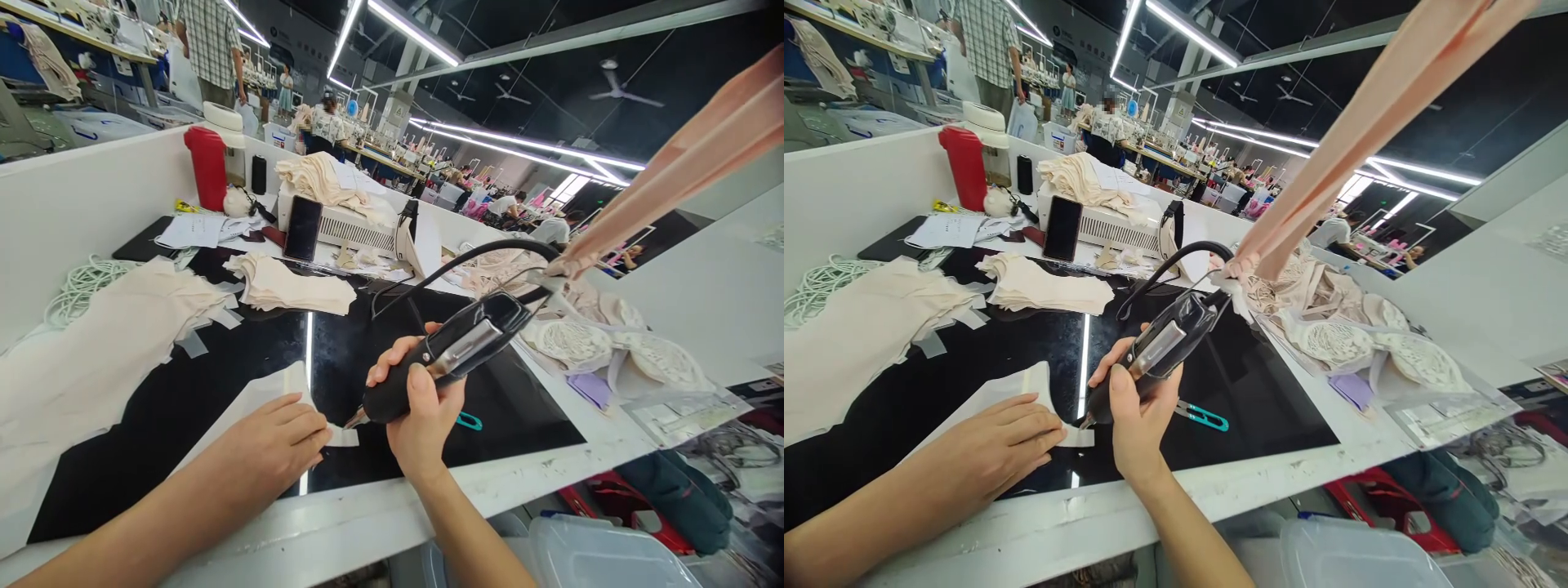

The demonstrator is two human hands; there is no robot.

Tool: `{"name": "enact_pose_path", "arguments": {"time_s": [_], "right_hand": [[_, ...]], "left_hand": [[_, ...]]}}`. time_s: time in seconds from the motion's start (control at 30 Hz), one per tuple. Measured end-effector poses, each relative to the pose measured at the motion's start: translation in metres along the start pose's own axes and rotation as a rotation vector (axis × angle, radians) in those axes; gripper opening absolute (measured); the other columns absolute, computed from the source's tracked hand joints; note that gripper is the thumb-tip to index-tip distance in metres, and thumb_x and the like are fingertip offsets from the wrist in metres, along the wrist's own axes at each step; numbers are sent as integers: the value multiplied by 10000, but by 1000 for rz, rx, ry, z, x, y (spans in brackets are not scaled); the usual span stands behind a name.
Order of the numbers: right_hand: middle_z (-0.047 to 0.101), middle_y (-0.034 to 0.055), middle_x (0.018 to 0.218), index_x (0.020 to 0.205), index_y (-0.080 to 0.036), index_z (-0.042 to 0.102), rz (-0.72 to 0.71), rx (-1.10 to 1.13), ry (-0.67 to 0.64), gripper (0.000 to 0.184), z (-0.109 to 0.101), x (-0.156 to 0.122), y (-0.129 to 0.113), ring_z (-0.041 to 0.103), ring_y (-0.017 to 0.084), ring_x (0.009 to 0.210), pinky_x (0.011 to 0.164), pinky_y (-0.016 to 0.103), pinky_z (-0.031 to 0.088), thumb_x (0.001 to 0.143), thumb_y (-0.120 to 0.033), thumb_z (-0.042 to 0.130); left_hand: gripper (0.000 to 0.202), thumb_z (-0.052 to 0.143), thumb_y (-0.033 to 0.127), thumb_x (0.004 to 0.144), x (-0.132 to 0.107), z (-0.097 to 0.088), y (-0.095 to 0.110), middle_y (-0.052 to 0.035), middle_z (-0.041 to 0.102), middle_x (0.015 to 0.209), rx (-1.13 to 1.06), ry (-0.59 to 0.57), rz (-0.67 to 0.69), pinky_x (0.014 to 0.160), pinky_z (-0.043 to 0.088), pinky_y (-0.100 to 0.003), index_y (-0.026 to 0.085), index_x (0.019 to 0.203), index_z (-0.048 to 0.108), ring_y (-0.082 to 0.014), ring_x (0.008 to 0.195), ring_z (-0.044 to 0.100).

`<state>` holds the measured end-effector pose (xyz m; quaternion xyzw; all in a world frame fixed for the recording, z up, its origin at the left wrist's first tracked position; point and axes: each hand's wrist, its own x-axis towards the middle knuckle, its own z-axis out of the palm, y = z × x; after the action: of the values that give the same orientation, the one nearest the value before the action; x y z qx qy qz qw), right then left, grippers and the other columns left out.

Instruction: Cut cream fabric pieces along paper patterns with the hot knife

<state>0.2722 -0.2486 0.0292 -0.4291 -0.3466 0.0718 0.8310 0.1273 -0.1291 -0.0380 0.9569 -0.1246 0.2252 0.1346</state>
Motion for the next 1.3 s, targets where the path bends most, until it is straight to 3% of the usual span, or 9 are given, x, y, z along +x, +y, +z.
{"name": "enact_pose_path", "arguments": {"time_s": [0.17, 0.4, 0.73, 1.1, 1.3], "right_hand": [[652, -51, 857, 1207, -320, 591, -6, 66, 0, 346, 4, -4, -6, 632, 97, 630, 590, 251, 569, 911, -370, 762], [646, -40, 889, 1229, -322, 580, 1, 71, -63, 350, 6, -13, 0, 635, 99, 656, 596, 251, 563, 928, -378, 749], [641, -50, 859, 1214, -315, 570, 0, 29, -20, 357, 3, -9, -8, 625, 106, 624, 573, 261, 562, 912, -381, 750], [624, -46, 862, 1219, -326, 567, -19, -13, -8, 367, -4, -11, -7, 624, 115, 623, 568, 278, 569, 908, -395, 749], [627, -46, 878, 1240, -321, 537, -10, -46, -21, 346, -7, -9, -5, 631, 113, 619, 591, 290, 559, 941, -352, 708]], "left_hand": [[217, 519, 99, 1044, 0, -4, -1, -19, 714, 1093, -67, -43, -32, 1131, 431, -463, 199, 1189, 645, -195, 978, 685], [179, 551, 123, 1042, -1, 0, -2, -5, 717, 1090, -54, 1, -25, 1152, 402, -419, 203, 1158, 662, -185, 999, 682], [190, 600, 85, 1001, 0, -2, 0, -5, 710, 1085, -29, -35, -40, 1142, 431, -434, 203, 1137, 663, -186, 992, 682], [232, 537, 60, 1015, -1, -4, -2, -54, 709, 1131, -47, -57, -15, 1121, 468, -483, 183, 1169, 659, -225, 1024, 691], [264, 428, 131, 1087, 2, -15, -7, -44, 712, 1151, -77, -32, -24, 1158, 440, -437, 194, 1208, 654, -187, 1052, 681]]}}
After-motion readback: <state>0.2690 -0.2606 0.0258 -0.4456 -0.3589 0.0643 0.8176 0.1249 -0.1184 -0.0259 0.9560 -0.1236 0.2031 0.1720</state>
